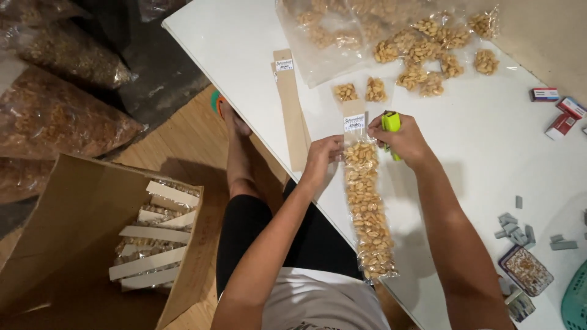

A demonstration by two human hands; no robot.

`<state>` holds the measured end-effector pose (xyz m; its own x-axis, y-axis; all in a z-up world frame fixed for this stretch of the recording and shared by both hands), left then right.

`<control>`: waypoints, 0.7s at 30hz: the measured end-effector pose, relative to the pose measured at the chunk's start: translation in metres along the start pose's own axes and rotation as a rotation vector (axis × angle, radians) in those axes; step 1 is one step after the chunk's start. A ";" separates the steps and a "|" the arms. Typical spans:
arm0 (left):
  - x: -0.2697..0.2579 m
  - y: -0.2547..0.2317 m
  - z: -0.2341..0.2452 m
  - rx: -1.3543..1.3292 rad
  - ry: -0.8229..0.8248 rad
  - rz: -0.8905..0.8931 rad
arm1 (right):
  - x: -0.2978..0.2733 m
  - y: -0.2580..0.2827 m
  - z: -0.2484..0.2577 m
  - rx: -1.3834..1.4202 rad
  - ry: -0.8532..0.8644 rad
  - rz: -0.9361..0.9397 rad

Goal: Stapling small plastic bags filled with nuts onto long cardboard strips for retail display.

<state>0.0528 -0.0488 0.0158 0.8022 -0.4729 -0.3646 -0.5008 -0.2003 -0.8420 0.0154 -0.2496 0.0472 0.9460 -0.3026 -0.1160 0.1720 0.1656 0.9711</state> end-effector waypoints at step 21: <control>-0.025 -0.037 -0.045 0.664 -0.029 -0.385 | -0.021 0.077 -0.012 0.183 -0.636 0.099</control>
Point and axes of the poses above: each hand's wrist, its own x-axis towards the middle knuckle, its own z-axis out of the back of the hand, y = z × x, the point moved 5 cm from there along x, towards the middle knuckle, and after that the axes turned 3 degrees about z, right-handed, at the moved point
